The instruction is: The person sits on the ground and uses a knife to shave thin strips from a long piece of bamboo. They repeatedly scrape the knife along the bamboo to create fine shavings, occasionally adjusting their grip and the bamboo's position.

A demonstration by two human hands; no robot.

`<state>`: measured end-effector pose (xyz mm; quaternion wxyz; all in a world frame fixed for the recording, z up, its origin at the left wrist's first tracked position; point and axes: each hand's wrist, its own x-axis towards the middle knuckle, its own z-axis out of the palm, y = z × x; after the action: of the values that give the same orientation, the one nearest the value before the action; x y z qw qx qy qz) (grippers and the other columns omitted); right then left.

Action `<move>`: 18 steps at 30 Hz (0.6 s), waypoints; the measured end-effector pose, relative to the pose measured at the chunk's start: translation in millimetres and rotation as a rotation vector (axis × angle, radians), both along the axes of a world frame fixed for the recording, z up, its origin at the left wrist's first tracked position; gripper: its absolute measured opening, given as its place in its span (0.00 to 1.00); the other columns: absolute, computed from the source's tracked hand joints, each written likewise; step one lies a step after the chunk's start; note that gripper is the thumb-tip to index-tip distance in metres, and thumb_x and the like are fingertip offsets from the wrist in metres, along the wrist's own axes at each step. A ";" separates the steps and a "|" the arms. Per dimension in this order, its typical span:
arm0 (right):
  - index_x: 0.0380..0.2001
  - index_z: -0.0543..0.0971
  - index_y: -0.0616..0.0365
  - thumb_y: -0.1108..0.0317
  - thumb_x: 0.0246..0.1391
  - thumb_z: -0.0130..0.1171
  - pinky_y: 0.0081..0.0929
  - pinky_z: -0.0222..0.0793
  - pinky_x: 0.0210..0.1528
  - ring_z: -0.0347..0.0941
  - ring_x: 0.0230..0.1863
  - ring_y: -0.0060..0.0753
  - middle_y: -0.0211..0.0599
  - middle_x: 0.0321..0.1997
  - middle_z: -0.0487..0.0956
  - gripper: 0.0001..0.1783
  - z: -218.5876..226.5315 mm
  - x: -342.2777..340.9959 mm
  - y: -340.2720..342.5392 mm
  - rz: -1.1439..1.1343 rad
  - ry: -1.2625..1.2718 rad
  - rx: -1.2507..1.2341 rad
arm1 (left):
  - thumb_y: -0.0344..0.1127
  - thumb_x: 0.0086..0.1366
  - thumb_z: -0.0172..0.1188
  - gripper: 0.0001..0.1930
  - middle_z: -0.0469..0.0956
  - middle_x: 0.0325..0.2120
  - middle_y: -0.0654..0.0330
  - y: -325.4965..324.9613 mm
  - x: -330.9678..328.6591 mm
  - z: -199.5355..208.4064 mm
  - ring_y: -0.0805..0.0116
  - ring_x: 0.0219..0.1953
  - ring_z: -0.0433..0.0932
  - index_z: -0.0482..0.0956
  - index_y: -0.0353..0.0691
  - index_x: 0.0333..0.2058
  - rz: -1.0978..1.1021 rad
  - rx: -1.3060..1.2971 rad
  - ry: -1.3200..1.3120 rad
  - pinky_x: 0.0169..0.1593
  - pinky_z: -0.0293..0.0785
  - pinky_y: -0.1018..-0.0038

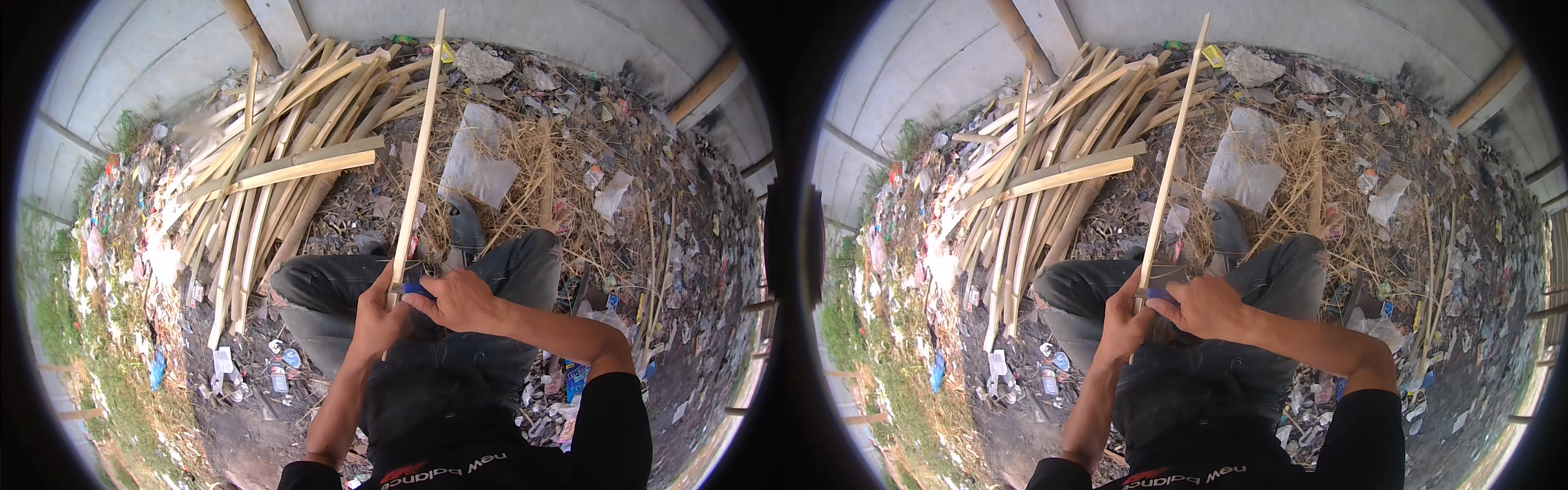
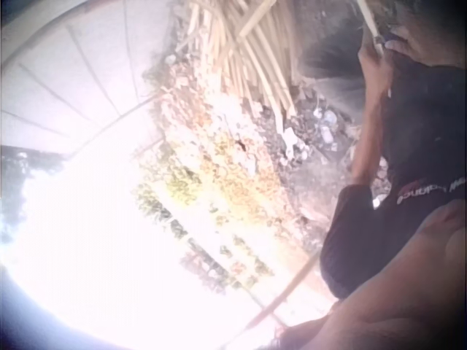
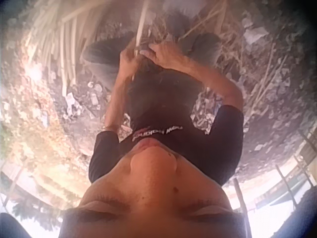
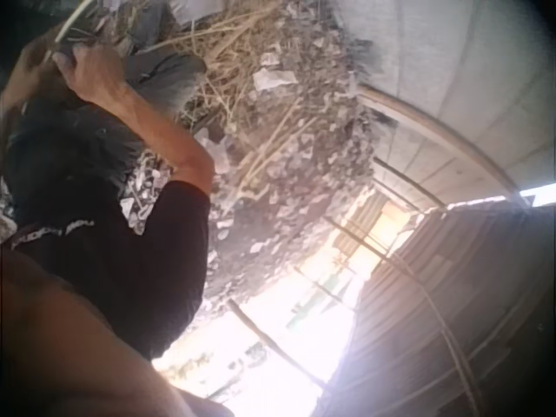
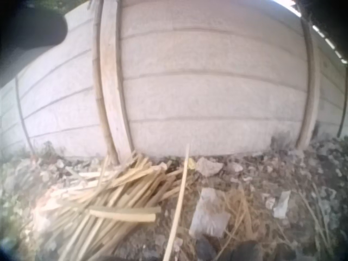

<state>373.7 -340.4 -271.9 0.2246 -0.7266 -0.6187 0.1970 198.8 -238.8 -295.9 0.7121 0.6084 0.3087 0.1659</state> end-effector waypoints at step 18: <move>0.29 0.81 0.63 0.41 0.72 0.52 0.55 0.73 0.30 0.79 0.26 0.65 0.54 0.19 0.79 0.32 25.1 35.8 -10.1 -0.230 0.173 0.113 | 0.19 0.61 0.55 0.39 0.80 0.49 0.62 5.0 -8.3 38.2 0.81 0.37 0.75 0.62 0.30 0.74 -0.075 -0.014 0.033 0.39 0.73 0.82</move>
<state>409.5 -350.4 -246.8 0.3386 -0.7591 -0.5200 0.1965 190.5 -233.9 -257.7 0.7170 0.6170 0.2986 0.1271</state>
